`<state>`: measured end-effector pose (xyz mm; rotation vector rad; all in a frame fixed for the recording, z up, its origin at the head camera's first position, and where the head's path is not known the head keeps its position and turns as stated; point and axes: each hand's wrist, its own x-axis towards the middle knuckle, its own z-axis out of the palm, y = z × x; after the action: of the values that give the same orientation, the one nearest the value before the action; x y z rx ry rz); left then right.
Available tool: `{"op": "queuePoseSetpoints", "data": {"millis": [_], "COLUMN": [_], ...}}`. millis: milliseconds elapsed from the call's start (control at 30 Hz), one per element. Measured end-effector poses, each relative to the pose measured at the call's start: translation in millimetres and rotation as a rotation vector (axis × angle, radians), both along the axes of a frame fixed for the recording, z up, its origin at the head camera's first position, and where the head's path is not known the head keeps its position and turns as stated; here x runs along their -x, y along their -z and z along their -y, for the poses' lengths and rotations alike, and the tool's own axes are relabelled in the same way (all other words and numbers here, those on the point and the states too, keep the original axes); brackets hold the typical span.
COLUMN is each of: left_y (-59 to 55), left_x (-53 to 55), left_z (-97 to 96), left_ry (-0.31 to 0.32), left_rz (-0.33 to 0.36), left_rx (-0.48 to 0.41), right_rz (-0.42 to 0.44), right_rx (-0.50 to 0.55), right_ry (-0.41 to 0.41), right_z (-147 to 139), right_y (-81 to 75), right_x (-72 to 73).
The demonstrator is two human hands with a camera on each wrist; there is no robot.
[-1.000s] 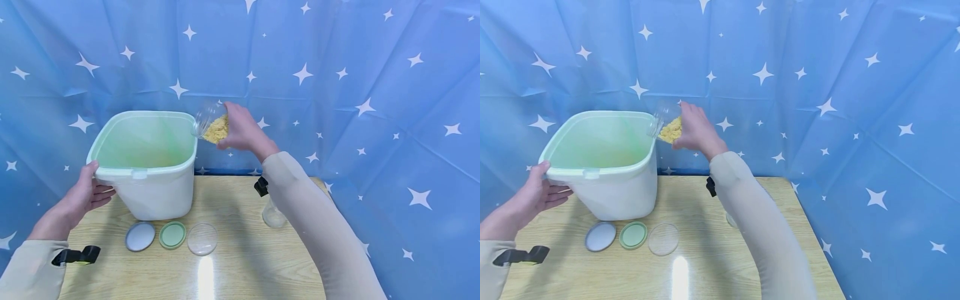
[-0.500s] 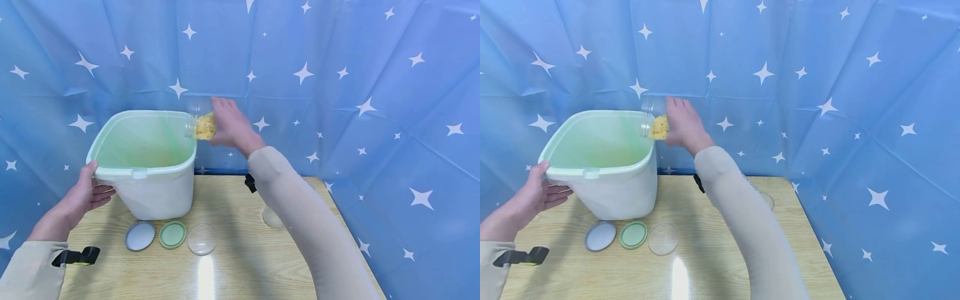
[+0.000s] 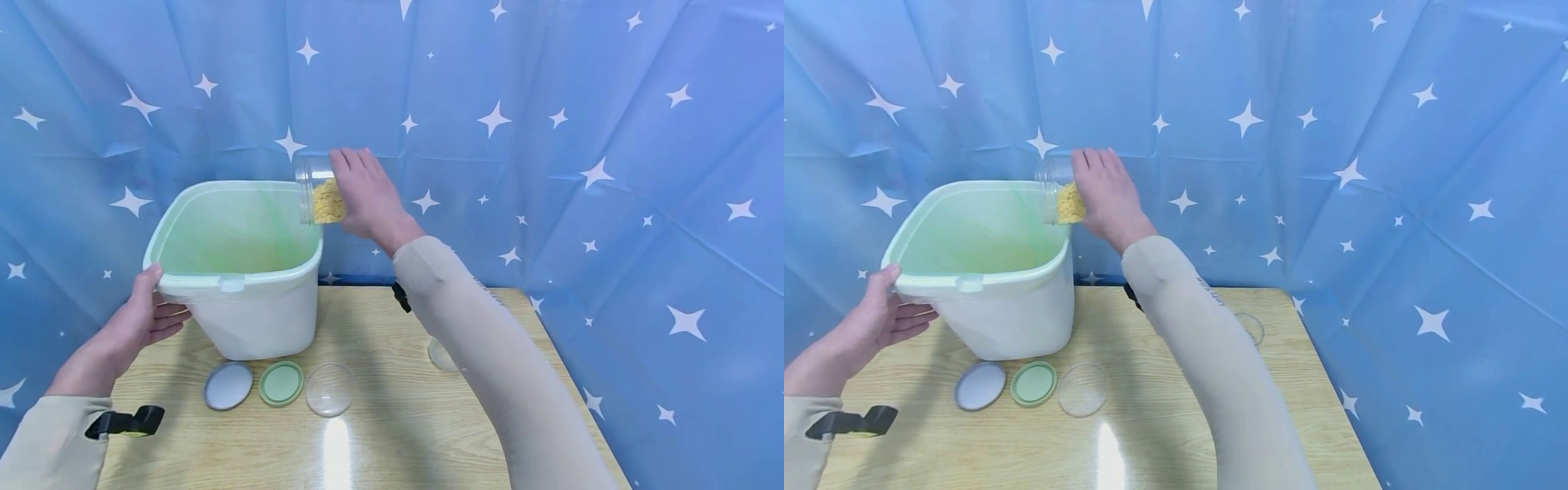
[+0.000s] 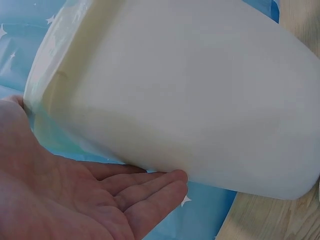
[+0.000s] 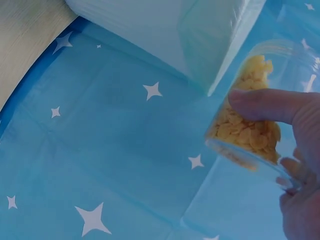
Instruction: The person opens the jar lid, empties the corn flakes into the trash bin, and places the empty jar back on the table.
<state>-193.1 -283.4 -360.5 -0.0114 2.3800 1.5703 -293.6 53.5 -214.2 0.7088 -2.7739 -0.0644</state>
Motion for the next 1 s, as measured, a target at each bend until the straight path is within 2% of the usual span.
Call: {"op": "queuePoseSetpoints", "data": {"millis": [433, 700, 1000], "left_y": [1.2, 0.6, 2.1], "left_x": [-1.6, -2.4, -1.0], "left_z": [-2.5, -3.8, -1.9], "left_ry": [-0.016, -0.033, -0.030], "left_rz": [-0.002, -0.005, -0.002], "left_rx": [0.011, 0.019, 0.005], "right_rz": [-0.072, -0.124, -0.131], "right_rx": [-0.066, -0.059, -0.082], "right_ry": [-0.019, -0.054, -0.064], "right_z": [7.1, 8.4, 11.9], "right_y": [1.8, 5.2, 5.0], "right_x": [1.4, 2.3, 2.2]}}
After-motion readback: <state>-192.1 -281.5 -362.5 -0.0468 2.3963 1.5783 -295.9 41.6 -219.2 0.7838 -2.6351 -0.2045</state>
